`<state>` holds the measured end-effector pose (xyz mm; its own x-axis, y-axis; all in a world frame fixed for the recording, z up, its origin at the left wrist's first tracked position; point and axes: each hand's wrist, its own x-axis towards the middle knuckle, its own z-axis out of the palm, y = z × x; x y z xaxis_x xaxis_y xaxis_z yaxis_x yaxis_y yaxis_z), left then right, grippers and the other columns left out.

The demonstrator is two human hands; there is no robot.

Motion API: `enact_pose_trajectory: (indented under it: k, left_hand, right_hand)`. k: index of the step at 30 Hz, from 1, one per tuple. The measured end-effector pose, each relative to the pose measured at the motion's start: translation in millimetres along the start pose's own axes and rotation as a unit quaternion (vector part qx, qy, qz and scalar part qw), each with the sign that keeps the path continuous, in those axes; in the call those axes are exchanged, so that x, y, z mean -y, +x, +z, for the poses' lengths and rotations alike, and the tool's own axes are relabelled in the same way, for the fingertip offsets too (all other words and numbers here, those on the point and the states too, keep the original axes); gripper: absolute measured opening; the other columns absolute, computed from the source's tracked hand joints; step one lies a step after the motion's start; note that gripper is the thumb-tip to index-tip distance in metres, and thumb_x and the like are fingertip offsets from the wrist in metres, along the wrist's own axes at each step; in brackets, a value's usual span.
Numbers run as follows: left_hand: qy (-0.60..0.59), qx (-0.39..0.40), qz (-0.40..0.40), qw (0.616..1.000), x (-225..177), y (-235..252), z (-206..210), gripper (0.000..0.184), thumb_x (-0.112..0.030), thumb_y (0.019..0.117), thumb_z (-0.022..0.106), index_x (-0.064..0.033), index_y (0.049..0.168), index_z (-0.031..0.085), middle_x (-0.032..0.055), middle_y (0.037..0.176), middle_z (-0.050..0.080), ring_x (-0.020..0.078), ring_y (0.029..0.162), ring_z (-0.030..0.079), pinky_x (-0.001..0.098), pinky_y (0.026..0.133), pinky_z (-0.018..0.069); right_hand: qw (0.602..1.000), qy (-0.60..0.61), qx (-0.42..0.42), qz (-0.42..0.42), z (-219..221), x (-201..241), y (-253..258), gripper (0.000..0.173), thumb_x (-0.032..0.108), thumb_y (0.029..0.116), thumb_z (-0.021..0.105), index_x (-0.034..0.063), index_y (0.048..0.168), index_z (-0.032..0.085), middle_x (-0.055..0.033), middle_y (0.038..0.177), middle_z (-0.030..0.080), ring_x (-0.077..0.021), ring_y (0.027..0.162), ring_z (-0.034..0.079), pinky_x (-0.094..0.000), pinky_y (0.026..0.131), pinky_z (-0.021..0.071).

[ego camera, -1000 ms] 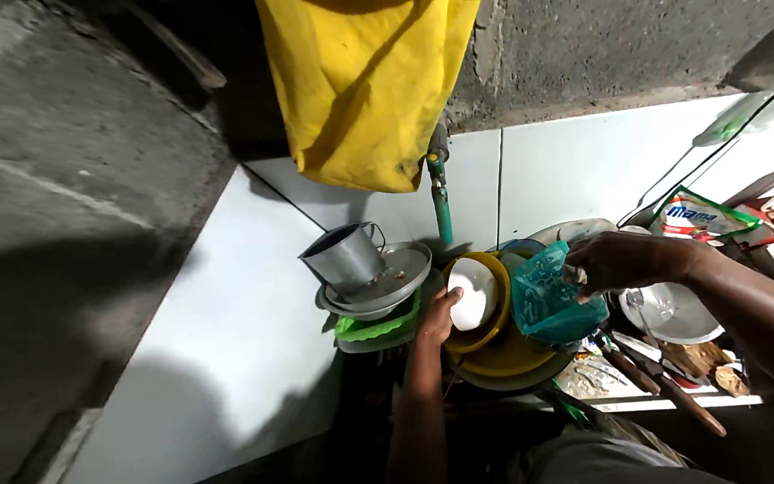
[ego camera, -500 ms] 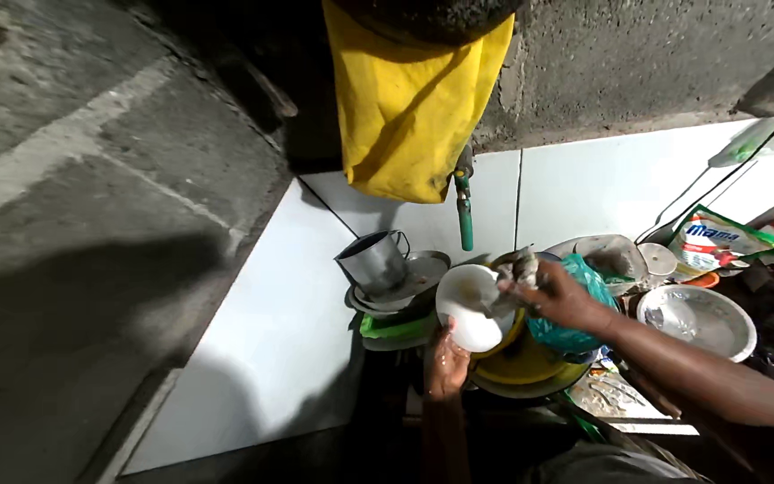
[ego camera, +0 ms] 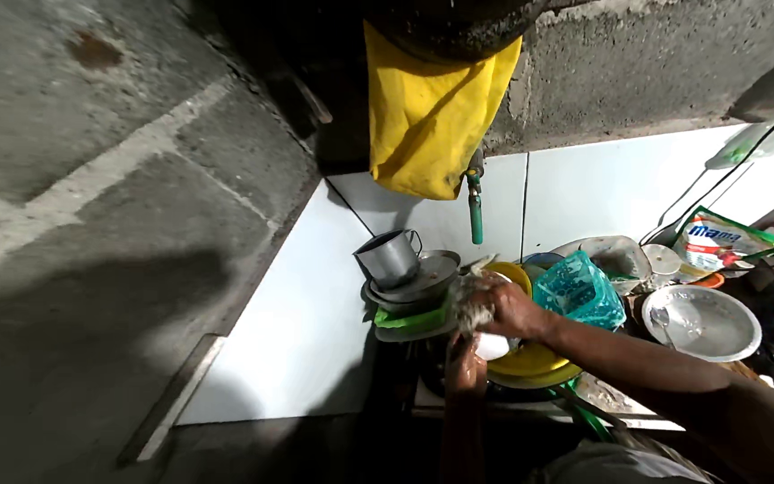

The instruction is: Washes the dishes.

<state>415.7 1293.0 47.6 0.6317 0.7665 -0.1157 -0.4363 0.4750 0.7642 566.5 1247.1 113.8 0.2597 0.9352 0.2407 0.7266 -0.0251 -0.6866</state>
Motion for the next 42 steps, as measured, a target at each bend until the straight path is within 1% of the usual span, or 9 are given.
enact_pose_trajectory:
  k: [5, 11, 14, 18, 24, 30, 34, 38, 42]
  left_hand:
    - [-0.157, -0.031, -0.061, 0.985, -10.0, -1.6, 8.6, 0.027, -0.018, 0.1101, 0.033, -0.0077, 0.125, 0.053, 0.0089, 0.106, 0.071, 0.0213, 0.097, 0.072, 0.0423, 0.083, 0.0621]
    - [-0.124, -0.144, -0.032, 0.981, -22.2, 1.8, 39.2, 0.031, -0.029, 0.1124, 0.032, -0.0094, 0.126, 0.053, 0.0056, 0.103, 0.068, 0.0154, 0.093, 0.069, 0.0354, 0.080, 0.0604]
    - [-0.079, -0.140, -0.017, 0.987, -16.2, -4.2, 42.3, 0.027, -0.018, 0.1112, 0.028, -0.0106, 0.114, 0.054, 0.0024, 0.089, 0.066, 0.0111, 0.080, 0.068, 0.0298, 0.070, 0.0593]
    - [-0.062, -0.072, -0.029, 0.995, -7.1, -7.9, 31.1, 0.022, -0.010, 0.1098, 0.034, -0.0086, 0.125, 0.049, 0.0025, 0.100, 0.065, 0.0112, 0.090, 0.067, 0.0317, 0.079, 0.0592]
    - [-0.138, -0.045, -0.041, 0.989, -16.9, -9.2, 20.6, 0.027, -0.022, 0.1120, 0.035, -0.0083, 0.127, 0.053, 0.0074, 0.105, 0.072, 0.0185, 0.095, 0.073, 0.0384, 0.081, 0.0630]
    - [-0.063, -0.110, -0.028, 0.991, -13.4, -9.4, 29.0, 0.028, -0.020, 0.1117, 0.032, -0.0099, 0.128, 0.053, 0.0048, 0.101, 0.068, 0.0132, 0.090, 0.069, 0.0323, 0.077, 0.0597]
    - [-0.020, -0.083, -0.028, 0.996, -9.0, -17.1, 23.2, 0.024, -0.006, 0.1079, 0.030, -0.0080, 0.122, 0.049, 0.0013, 0.097, 0.063, 0.0095, 0.087, 0.065, 0.0296, 0.078, 0.0571]
    - [-0.086, -0.002, -0.029, 0.996, -11.7, -18.4, 13.3, 0.027, -0.014, 0.1103, 0.033, -0.0082, 0.132, 0.049, 0.0017, 0.109, 0.068, 0.0101, 0.099, 0.069, 0.0317, 0.088, 0.0593]
    - [-0.152, -0.013, -0.051, 0.987, -16.8, -19.5, 6.3, 0.031, -0.024, 0.1120, 0.031, -0.0098, 0.131, 0.051, 0.0068, 0.111, 0.070, 0.0185, 0.102, 0.071, 0.0402, 0.086, 0.0614]
  right_hand:
    - [0.912, 0.291, -0.072, 0.279, -6.6, -50.9, 22.2, 0.031, 0.031, 0.1022, 0.064, 0.0044, 0.117, 0.067, -0.0061, 0.084, 0.062, -0.0116, 0.068, 0.056, -0.0317, 0.065, 0.0505]
    - [0.944, 0.168, -0.286, 0.003, 62.4, -11.7, -39.6, 0.048, 0.028, 0.0944, 0.070, -0.0072, 0.127, 0.066, -0.0193, 0.131, 0.067, -0.0251, 0.129, 0.061, -0.0430, 0.116, 0.0446]
    - [0.969, -0.066, -0.211, -0.112, 57.3, 10.8, -25.9, 0.034, 0.038, 0.0942, 0.067, 0.0107, 0.113, 0.077, -0.0147, 0.127, 0.072, -0.0357, 0.126, 0.063, -0.0603, 0.114, 0.0409]
    - [0.988, -0.088, 0.083, 0.098, -1.5, 48.6, 29.5, 0.044, 0.039, 0.1003, 0.062, 0.0069, 0.130, 0.068, -0.0186, 0.133, 0.066, -0.0372, 0.128, 0.059, -0.0581, 0.113, 0.0396]
    - [0.922, 0.270, -0.097, 0.259, 0.7, -37.1, 25.5, 0.040, 0.038, 0.1022, 0.063, 0.0014, 0.118, 0.066, -0.0098, 0.091, 0.066, -0.0145, 0.076, 0.061, -0.0355, 0.072, 0.0537]
    - [0.970, 0.042, -0.232, -0.060, 65.6, 7.8, -43.1, 0.042, 0.033, 0.0945, 0.067, 0.0025, 0.123, 0.072, -0.0169, 0.133, 0.068, -0.0311, 0.130, 0.061, -0.0518, 0.115, 0.0432]
    - [0.991, -0.132, 0.037, 0.013, 20.8, 51.8, 1.0, 0.047, 0.042, 0.0990, 0.061, 0.0084, 0.131, 0.069, -0.0169, 0.141, 0.062, -0.0376, 0.138, 0.052, -0.0569, 0.120, 0.0319]
    - [0.976, 0.044, 0.100, 0.186, -22.7, 34.2, 53.6, 0.043, 0.036, 0.1010, 0.064, -0.0022, 0.120, 0.069, -0.0250, 0.113, 0.069, -0.0390, 0.108, 0.066, -0.0624, 0.094, 0.0493]
    - [0.905, 0.328, -0.037, 0.269, -10.3, -25.5, 36.2, 0.035, 0.034, 0.1050, 0.059, 0.0010, 0.117, 0.064, -0.0051, 0.088, 0.062, -0.0089, 0.073, 0.057, -0.0284, 0.069, 0.0517]
